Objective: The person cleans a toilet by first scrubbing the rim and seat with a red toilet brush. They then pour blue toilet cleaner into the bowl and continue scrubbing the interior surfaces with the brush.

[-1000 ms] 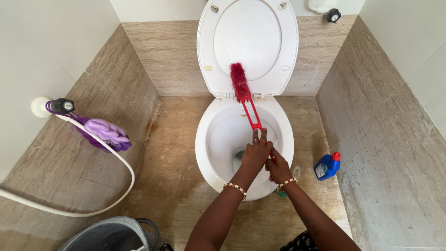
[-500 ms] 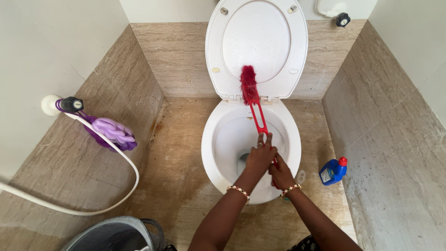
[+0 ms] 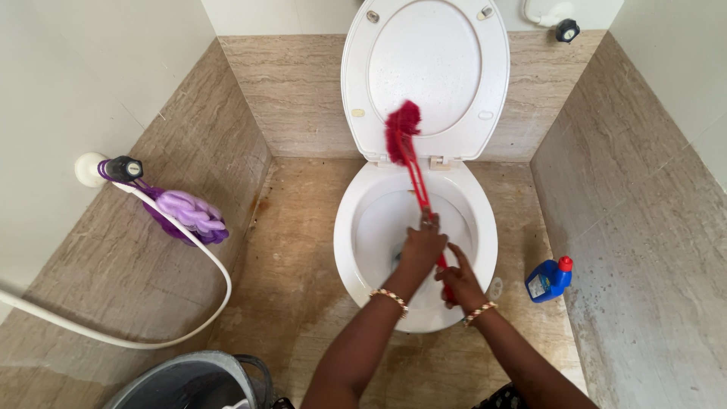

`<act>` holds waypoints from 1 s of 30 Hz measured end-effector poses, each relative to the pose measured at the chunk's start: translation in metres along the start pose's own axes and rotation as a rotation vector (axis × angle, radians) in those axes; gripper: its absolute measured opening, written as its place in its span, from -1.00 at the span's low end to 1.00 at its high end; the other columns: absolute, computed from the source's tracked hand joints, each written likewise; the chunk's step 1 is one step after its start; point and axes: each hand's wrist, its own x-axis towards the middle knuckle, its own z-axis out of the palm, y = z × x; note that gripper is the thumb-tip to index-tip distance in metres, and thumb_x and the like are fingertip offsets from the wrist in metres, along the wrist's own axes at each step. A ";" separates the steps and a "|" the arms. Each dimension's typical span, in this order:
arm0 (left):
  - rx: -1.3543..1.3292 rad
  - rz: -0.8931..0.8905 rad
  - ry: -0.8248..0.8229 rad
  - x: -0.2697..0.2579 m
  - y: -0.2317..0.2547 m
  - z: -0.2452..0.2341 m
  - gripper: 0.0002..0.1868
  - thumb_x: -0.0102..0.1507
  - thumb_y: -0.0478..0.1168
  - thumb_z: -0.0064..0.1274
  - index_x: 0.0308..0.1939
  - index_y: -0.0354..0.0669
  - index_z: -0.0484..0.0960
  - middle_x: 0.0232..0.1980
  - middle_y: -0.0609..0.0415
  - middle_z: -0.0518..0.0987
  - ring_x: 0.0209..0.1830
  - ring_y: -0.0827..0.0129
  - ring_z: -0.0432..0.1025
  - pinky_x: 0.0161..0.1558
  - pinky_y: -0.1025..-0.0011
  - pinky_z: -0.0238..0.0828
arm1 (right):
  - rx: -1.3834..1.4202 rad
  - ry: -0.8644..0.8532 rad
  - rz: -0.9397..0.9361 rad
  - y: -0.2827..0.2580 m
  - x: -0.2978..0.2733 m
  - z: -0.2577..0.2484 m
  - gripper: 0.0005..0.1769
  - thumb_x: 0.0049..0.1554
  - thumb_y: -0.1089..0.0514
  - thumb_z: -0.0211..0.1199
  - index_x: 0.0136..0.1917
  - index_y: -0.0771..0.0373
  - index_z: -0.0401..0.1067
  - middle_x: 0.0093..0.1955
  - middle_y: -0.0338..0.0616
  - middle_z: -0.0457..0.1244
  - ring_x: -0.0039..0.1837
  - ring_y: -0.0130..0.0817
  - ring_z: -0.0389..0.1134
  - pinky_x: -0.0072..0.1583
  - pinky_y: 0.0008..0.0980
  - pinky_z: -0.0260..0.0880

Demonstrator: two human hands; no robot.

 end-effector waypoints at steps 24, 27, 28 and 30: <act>-1.484 -0.971 0.153 0.012 -0.024 0.038 -0.55 0.46 0.05 -0.33 -0.05 -0.27 0.48 -0.46 -0.08 0.51 -0.67 0.17 0.44 -0.51 0.17 0.46 | -0.321 -0.003 -0.401 -0.016 -0.023 0.014 -0.39 0.10 0.06 0.31 0.37 0.15 0.20 0.37 -0.16 0.15 0.07 -0.36 0.46 -0.30 -0.40 0.50; -1.361 -1.038 0.175 0.029 -0.071 -0.002 -0.60 0.43 0.01 -0.32 -0.04 -0.20 0.51 -0.49 -0.04 0.54 -0.73 0.23 0.43 -0.62 0.24 0.40 | -0.423 0.003 -0.361 -0.024 -0.028 0.012 -0.43 0.12 0.00 0.31 0.35 0.16 0.29 0.37 -0.16 0.13 0.10 -0.39 0.45 -0.24 -0.38 0.54; -1.353 -1.048 0.171 0.032 -0.082 -0.014 -0.60 0.44 0.03 -0.31 -0.05 -0.21 0.50 -0.50 -0.05 0.51 -0.73 0.24 0.40 -0.64 0.22 0.37 | -0.437 -0.003 -0.318 -0.025 -0.027 0.009 -0.44 0.13 -0.01 0.31 0.35 0.16 0.31 0.36 -0.15 0.13 0.09 -0.39 0.45 -0.23 -0.38 0.55; -1.368 -1.068 0.150 0.032 -0.094 -0.031 -0.60 0.45 0.05 -0.29 -0.06 -0.20 0.50 -0.49 -0.03 0.48 -0.72 0.28 0.35 -0.65 0.23 0.33 | -0.410 -0.010 -0.262 -0.024 -0.024 0.005 -0.42 0.13 -0.03 0.29 0.37 0.15 0.29 0.39 -0.21 0.15 0.03 -0.36 0.45 -0.20 -0.38 0.54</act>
